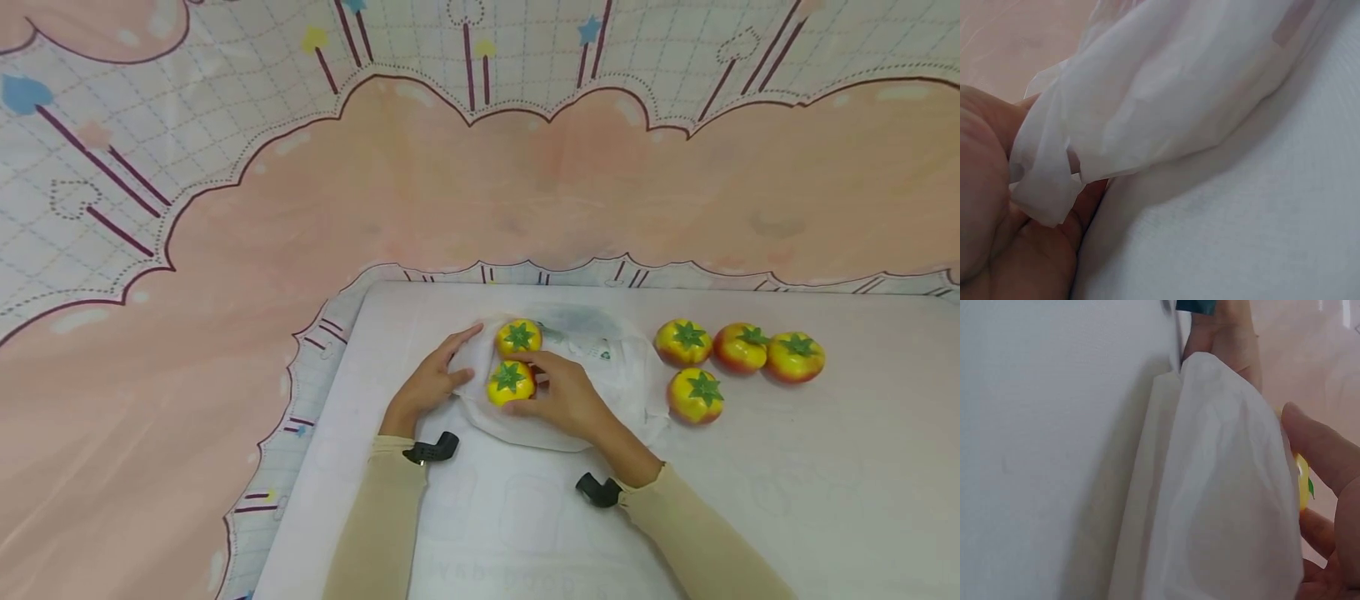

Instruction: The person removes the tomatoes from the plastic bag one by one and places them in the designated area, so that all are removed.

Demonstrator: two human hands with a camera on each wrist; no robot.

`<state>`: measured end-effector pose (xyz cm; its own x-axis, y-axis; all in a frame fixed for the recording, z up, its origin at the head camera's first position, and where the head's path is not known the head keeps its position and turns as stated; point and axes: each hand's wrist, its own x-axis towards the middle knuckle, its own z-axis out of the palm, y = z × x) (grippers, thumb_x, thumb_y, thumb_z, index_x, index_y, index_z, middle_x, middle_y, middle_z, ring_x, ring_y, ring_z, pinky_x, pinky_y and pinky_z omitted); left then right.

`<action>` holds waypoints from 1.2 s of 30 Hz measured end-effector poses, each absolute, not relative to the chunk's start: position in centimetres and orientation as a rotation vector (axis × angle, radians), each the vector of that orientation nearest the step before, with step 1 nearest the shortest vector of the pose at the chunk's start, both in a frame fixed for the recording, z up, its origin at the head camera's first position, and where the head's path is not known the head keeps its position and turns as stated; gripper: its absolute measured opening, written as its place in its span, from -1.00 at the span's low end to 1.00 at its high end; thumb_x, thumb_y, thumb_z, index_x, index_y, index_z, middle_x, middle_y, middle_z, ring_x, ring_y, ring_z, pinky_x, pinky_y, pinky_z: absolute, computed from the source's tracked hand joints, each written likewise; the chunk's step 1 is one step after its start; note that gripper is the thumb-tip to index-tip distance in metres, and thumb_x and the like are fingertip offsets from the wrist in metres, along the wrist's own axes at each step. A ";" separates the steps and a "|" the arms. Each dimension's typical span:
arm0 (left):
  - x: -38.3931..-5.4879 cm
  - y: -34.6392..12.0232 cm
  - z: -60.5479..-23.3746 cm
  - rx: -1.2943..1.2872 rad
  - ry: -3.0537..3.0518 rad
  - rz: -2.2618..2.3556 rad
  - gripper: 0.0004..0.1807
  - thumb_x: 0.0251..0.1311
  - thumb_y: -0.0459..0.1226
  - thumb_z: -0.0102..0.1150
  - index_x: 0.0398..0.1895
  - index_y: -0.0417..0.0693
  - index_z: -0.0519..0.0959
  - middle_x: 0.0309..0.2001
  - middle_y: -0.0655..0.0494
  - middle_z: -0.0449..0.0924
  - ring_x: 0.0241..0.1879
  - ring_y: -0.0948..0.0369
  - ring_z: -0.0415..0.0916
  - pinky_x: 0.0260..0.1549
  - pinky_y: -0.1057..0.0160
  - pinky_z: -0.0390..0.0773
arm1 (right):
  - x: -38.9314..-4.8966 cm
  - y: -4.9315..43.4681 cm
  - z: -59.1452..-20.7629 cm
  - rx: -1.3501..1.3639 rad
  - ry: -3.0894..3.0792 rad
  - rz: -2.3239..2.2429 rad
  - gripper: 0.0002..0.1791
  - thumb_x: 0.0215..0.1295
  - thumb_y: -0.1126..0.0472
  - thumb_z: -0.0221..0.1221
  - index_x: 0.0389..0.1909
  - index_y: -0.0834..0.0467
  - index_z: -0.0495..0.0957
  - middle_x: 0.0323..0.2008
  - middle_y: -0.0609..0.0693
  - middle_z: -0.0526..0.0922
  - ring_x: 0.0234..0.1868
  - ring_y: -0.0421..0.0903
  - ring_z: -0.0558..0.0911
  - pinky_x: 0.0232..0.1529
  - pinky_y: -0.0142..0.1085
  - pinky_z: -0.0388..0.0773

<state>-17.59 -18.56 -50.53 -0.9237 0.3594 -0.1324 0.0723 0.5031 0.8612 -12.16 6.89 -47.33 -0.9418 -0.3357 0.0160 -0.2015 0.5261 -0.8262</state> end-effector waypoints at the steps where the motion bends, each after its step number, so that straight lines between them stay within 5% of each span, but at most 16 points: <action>1: -17.6 -18.6 -50.5 0.361 2.454 1.386 -0.15 0.33 -0.41 0.19 0.51 0.63 0.23 0.62 0.31 0.06 0.64 0.07 -0.10 0.59 -0.17 -0.08 | -12.2 7.1 -47.3 -0.463 2.614 -1.396 -0.20 0.01 -0.01 0.56 0.33 -0.01 0.52 0.24 0.02 0.62 0.07 -0.01 0.67 0.15 -0.10 0.67; 36: -17.3 -18.8 -50.5 0.380 2.450 1.382 -0.15 0.32 -0.43 0.21 0.52 0.57 0.25 0.62 0.28 0.07 0.65 0.07 -0.11 0.60 -0.15 -0.10 | -9.7 14.2 -44.3 -0.254 2.644 -1.364 -0.12 0.05 -0.27 0.47 0.40 -0.06 0.46 0.32 -0.01 0.55 0.18 0.02 0.62 0.18 -0.05 0.66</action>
